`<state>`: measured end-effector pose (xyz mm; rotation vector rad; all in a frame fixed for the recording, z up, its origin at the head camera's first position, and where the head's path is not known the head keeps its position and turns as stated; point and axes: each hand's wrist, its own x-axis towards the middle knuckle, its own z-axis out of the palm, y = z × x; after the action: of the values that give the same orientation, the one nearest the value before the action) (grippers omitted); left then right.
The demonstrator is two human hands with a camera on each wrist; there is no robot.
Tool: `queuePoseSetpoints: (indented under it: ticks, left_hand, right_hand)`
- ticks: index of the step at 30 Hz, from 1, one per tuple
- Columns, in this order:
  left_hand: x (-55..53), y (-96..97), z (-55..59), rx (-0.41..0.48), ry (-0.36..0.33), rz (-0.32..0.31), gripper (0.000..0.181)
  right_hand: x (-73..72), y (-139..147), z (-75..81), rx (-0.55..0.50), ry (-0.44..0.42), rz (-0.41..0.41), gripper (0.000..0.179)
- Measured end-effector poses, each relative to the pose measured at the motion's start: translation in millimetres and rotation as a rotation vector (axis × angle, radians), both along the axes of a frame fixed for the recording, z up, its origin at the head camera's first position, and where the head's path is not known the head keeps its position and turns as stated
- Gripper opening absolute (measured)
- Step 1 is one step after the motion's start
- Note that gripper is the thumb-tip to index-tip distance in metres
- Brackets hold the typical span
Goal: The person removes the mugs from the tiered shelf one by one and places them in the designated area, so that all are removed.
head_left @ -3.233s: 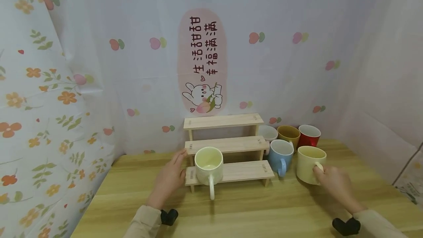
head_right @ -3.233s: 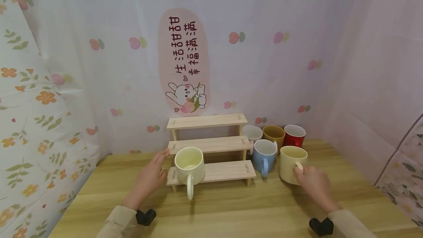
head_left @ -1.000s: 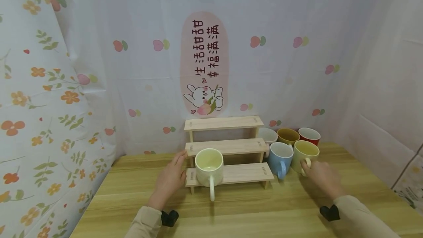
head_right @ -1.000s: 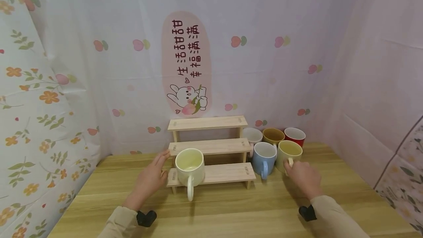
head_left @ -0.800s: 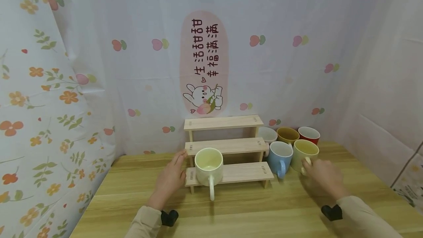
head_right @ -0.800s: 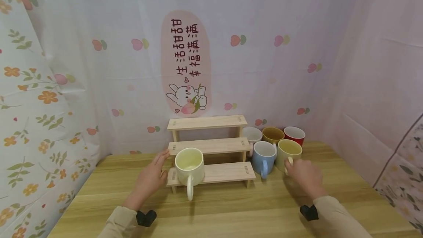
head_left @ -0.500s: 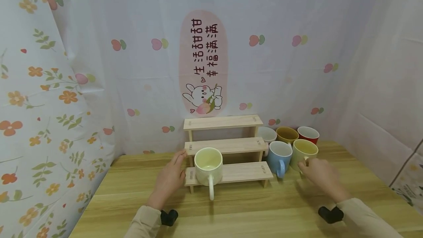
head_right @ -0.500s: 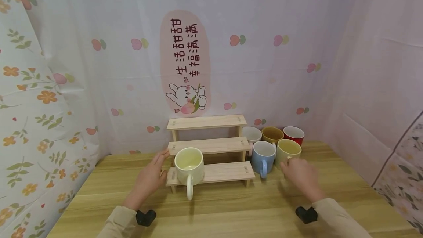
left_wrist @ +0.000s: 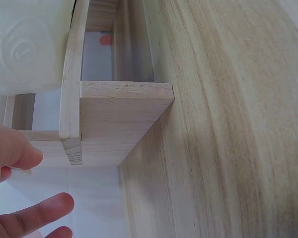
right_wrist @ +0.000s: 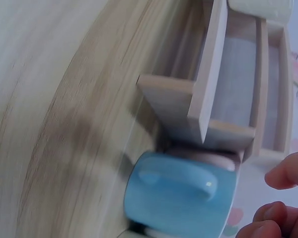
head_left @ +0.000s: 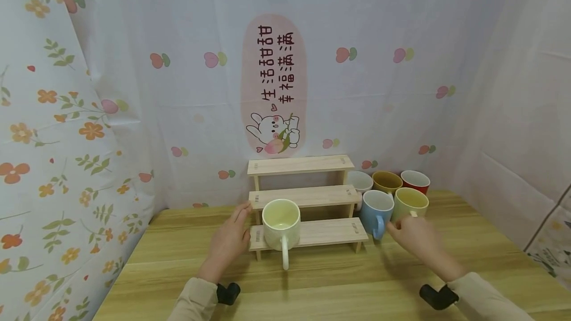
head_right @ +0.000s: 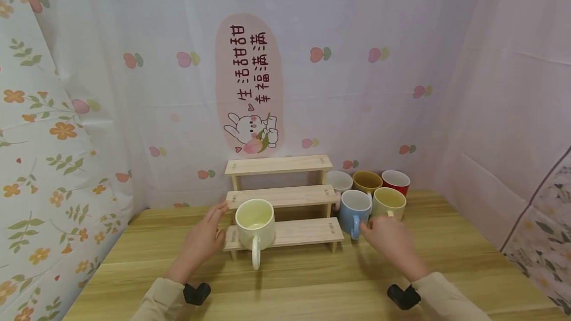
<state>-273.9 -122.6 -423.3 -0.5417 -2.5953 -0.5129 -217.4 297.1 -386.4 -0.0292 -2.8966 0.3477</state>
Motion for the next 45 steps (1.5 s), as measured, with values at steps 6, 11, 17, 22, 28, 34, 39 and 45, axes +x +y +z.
queuePoseSetpoints:
  ticks: [6,11,17,22,28,34,39,45]
  left_hand:
    - [-2.3,0.2,-0.1,0.0,-0.014,0.002,0.056]
    - [-6.4,-1.1,-0.7,-0.007,-0.023,0.005,0.057]
    - [-7.2,-1.7,-0.6,-0.01,-0.026,-0.005,0.056]
    - [-6.9,-1.3,-0.3,-0.006,-0.015,-0.004,0.055]
    - [-5.8,-0.9,1.1,-0.002,-0.023,-0.006,0.055]
    - [-4.9,-1.8,-0.4,-0.001,-0.02,-0.002,0.055]
    - [-3.2,-2.0,-0.5,-0.004,-0.021,0.0,0.056]
    - [-0.7,-1.1,-0.2,-0.004,-0.026,0.001,0.057]
  right_hand:
    - [4.4,-12.0,4.0,-0.026,-0.001,0.03,0.045]
    - [4.4,-22.0,5.0,-0.01,0.01,0.053,0.045]
    - [8.4,-37.9,4.7,-0.009,0.073,0.087,0.046]
    - [14.5,-55.0,9.5,0.009,0.136,0.135,0.046]
    - [18.5,-72.4,12.6,-0.015,0.138,0.159,0.047]
    - [17.3,-86.8,7.1,-0.043,0.111,0.184,0.047]
    - [18.4,-100.9,1.8,-0.057,0.096,0.207,0.048]
    - [20.8,-117.7,-2.5,-0.095,0.082,0.24,0.049]
